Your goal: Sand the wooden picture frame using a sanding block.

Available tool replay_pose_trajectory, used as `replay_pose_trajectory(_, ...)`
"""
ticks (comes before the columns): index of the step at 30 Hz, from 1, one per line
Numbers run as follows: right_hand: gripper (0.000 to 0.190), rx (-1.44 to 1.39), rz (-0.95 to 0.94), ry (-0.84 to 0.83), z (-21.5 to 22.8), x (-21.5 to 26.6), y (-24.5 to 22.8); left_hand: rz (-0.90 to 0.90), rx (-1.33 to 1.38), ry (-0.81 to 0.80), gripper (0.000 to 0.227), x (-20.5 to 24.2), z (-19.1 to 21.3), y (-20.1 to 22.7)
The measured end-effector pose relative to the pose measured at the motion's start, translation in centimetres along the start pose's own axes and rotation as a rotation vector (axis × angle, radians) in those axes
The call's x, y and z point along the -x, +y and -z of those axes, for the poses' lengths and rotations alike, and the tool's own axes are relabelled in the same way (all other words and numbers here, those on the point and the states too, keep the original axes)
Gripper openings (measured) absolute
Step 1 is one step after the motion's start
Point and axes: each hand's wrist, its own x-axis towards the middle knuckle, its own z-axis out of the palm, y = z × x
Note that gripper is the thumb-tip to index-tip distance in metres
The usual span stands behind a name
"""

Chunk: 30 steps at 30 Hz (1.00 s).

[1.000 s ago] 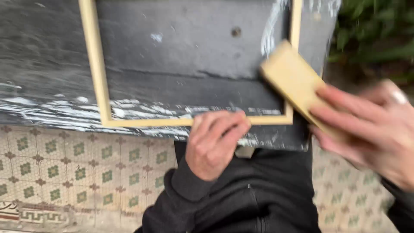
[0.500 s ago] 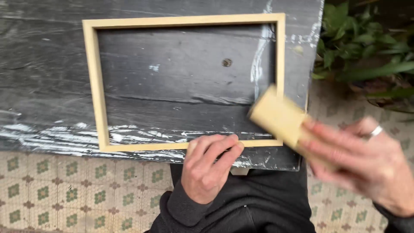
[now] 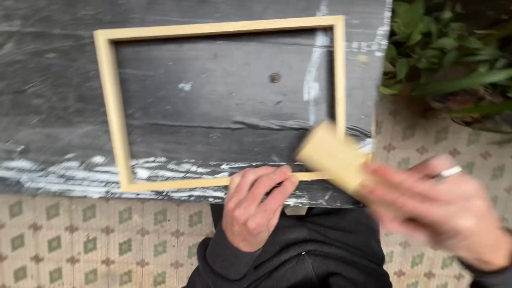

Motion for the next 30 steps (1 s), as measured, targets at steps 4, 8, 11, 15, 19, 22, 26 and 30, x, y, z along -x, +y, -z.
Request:
replay_pose_trajectory(4, 0.047, 0.075, -0.161, 0.080, 0.3, -1.4, -1.4, 0.006, 0.031, 0.013, 0.034, -0.1, 0.1, 0.1)
replay_pose_trajectory(8, 0.048, 0.014, 0.015, -0.049, -0.5, 0.6, 0.3, 0.016, 0.002, 0.016, 0.036, 0.2, -0.2, -0.3)
replay_pose_trajectory(11, 0.039, -0.026, -0.045, 0.020, -0.5, 1.5, 0.7, 0.007, 0.040, 0.020, 0.028, 1.0, 0.1, 0.5)
replay_pose_trajectory(15, 0.048, 0.010, 0.003, 0.015, 0.6, 0.0, -0.3, -0.007, 0.023, 0.032, 0.032, -0.1, -0.2, -0.1)
replay_pose_trajectory(19, 0.050, 0.177, -0.243, 0.019, -0.2, 1.3, -0.5, 0.001, 0.031, 0.014, 0.028, -0.1, 0.4, 0.2)
replay_pose_trajectory(22, 0.054, 0.017, -0.016, 0.026, -0.6, 0.6, -0.4, 0.009, 0.004, 0.035, 0.028, 0.6, -0.2, 0.0)
replay_pose_trajectory(26, 0.047, -0.009, -0.074, 0.014, -0.4, 1.8, 0.1, -0.011, 0.049, -0.003, 0.029, 0.3, 0.6, 0.3)
replay_pose_trajectory(30, 0.054, 0.053, -0.220, 0.048, 1.5, 2.9, -0.3, -0.042, 0.037, 0.027, 0.029, 0.0, -0.1, -0.1)
